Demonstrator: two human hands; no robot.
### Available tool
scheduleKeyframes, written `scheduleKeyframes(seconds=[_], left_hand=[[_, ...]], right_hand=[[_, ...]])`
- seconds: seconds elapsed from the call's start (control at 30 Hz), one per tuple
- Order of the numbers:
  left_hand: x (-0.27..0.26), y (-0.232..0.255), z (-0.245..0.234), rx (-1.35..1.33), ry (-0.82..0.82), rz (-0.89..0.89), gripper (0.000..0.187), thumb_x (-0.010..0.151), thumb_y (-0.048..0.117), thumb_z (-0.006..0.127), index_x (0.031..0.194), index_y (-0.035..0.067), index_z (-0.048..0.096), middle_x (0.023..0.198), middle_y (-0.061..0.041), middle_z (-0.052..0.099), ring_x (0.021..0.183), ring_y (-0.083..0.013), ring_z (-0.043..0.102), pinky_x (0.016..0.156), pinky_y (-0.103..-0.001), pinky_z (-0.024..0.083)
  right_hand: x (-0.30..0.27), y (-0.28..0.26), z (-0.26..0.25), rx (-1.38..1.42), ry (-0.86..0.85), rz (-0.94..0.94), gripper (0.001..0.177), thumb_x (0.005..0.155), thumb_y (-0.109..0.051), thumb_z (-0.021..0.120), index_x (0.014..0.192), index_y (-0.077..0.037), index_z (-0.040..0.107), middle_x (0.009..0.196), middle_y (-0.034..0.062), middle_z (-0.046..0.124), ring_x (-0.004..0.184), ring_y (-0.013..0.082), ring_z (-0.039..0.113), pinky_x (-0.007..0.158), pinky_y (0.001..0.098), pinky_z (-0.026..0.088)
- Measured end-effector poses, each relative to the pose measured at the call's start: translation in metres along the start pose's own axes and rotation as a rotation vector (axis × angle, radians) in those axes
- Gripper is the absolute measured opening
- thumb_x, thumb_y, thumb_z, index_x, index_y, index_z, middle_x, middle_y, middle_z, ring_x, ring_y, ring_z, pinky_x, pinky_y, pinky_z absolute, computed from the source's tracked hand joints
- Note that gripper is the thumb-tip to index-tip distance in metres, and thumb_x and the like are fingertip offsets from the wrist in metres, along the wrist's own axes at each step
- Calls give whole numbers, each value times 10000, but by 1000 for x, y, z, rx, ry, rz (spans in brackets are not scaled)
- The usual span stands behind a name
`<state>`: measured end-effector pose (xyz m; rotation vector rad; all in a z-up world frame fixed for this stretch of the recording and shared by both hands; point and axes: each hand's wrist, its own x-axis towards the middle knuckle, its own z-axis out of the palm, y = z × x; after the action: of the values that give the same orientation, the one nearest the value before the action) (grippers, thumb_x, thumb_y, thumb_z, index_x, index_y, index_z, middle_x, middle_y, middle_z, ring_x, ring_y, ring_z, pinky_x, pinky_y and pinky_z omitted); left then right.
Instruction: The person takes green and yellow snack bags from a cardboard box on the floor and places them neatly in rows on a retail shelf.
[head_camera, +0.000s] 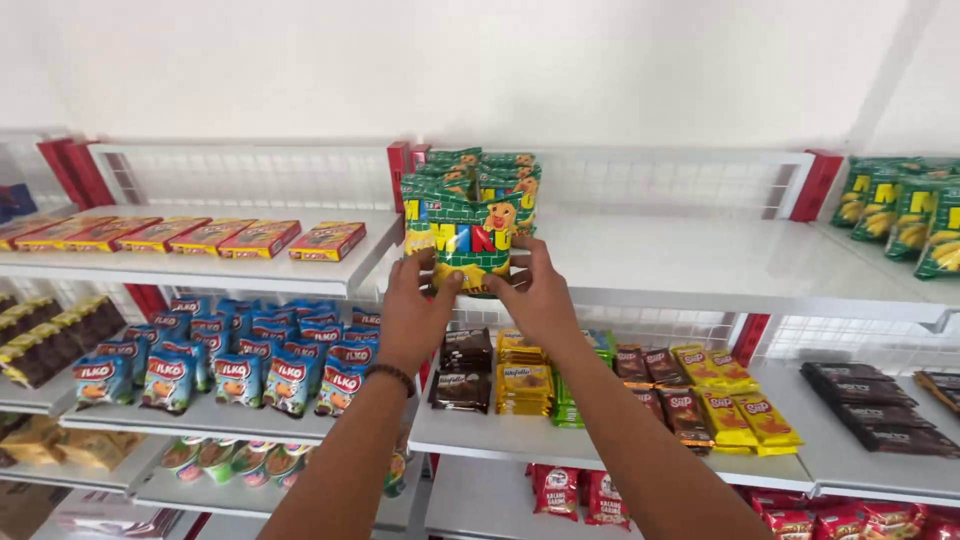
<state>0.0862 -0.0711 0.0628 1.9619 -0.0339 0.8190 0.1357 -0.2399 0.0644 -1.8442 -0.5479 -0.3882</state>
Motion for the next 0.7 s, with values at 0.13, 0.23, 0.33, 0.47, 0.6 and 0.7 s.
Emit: scheduleKeyframes(seconds=[0.13,0.23,0.33,0.47,0.6,0.7], left_hand=[[27,17,38,135,-88,-41,612,958,268,704,1460,80,411,1362,-149,592,1297,-350,604,1074,-492,510],[42,2,65,296,-204,11,526,971,298,637,1418,175,388,1376,-198,584,1311,-423,563,1076,-560,502],[63,-31,94,433,-269,-4,514,988,385,578,1432,214,384,1411,-200,554,1317,-428,560,1059,-550,511],[81,-45,107,520,-311,-47,594,993,449,543,1500,217,340,1468,-232,495,1347,-464,527,1068,-570,493],[92,-56,116,521,-320,-70,625,980,443,561,1524,233,335,1522,-216,450,1357,-461,521,1090,-558,490],[102,-58,122,537,-308,-70,637,981,441,555,1538,230,331,1543,-205,425,1369,-452,511,1094,-550,487]], right_hand=[[34,24,-22,-88,45,59,673,930,-335,761,1443,-80,407,1260,213,700,1092,360,712,923,448,561],[55,45,-29,-198,-10,141,630,954,-339,712,1439,-115,379,1281,199,697,1122,343,716,921,457,560],[73,59,-29,-299,-85,186,558,964,-301,668,1392,-115,361,1283,214,696,1139,361,716,923,471,559],[97,79,-24,-354,-116,181,491,977,-341,654,1322,-133,373,1259,206,711,1125,369,720,901,480,554],[104,84,-19,-387,-118,183,407,985,-345,644,1248,-155,399,1258,196,718,1117,358,725,886,470,559],[110,79,-18,-401,-119,174,377,997,-345,626,1226,-145,403,1282,216,707,1142,380,713,908,488,556]])
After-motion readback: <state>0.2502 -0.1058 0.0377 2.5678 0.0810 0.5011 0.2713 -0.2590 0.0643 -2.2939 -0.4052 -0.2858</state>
